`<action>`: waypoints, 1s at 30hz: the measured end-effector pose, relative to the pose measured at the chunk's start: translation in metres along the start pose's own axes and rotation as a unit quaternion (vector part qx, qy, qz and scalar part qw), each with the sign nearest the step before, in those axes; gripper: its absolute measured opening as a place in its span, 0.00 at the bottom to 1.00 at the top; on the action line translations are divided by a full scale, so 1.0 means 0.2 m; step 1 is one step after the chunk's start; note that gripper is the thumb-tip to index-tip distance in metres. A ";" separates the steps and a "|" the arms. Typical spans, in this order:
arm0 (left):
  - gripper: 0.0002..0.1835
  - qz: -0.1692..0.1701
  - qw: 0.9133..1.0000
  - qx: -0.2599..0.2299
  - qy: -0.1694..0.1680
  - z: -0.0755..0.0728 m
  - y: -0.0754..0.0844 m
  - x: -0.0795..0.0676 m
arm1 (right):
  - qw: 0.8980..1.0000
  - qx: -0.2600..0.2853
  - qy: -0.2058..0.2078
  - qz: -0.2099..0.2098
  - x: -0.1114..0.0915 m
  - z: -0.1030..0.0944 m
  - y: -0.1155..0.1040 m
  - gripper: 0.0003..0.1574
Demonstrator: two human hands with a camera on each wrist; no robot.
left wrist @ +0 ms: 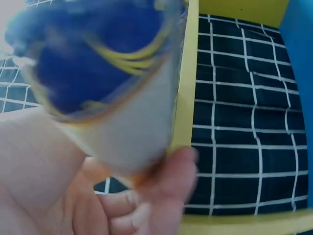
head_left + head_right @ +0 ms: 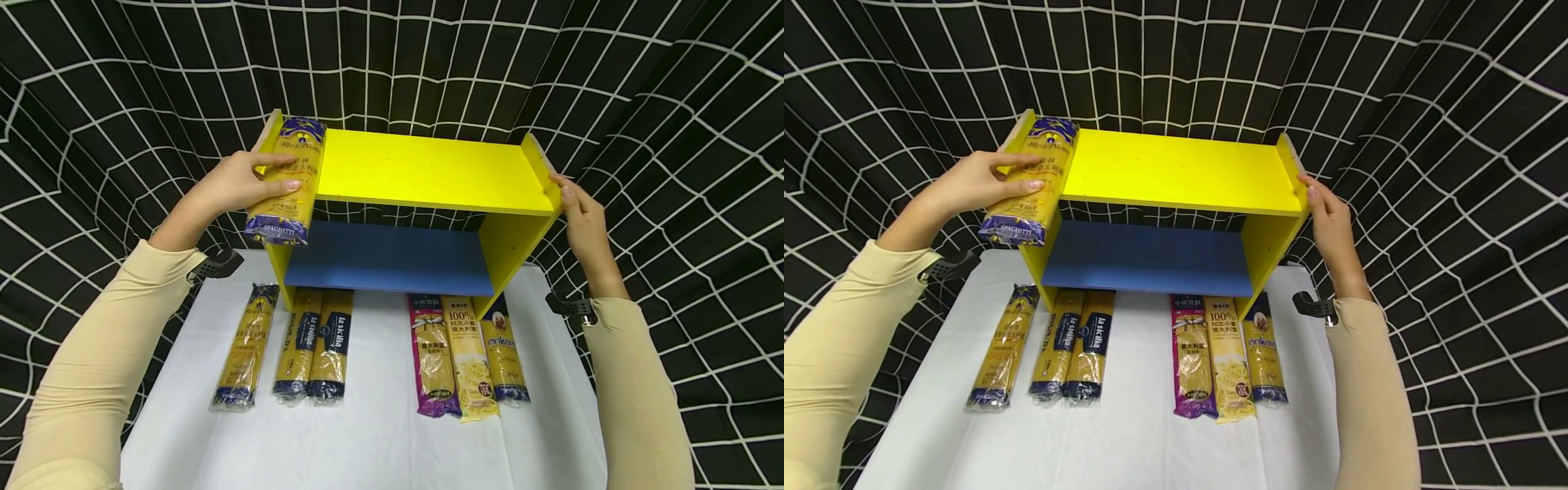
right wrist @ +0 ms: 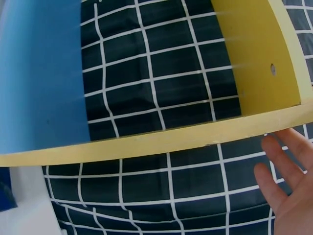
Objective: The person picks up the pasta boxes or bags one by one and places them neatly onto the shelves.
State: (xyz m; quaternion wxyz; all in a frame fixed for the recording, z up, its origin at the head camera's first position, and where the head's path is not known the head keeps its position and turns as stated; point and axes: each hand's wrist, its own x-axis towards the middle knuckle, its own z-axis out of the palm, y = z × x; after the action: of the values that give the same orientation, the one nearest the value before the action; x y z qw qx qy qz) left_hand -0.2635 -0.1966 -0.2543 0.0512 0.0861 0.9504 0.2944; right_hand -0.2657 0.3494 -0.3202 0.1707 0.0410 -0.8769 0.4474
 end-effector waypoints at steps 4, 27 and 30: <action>0.43 -0.006 1.000 0.019 0.007 0.00 -0.03 -0.03 | 1.000 -0.003 0.000 0.002 0.01 0.00 0.02 0.28; 0.39 0.107 0.983 -0.060 0.136 0.28 -0.22 -0.35 | 1.000 0.006 0.001 0.005 -0.02 0.00 -0.04 0.27; 0.38 0.112 0.979 -0.068 0.155 0.30 -0.21 -0.33 | 1.000 0.006 0.004 0.002 -0.02 0.00 -0.02 0.27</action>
State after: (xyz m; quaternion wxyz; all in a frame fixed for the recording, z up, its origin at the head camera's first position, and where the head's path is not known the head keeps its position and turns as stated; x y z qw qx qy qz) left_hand -0.1960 -0.2109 -0.3244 -0.1243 0.1420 0.9089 0.3717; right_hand -0.2616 0.3462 -0.3180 0.1731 0.0381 -0.8738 0.4529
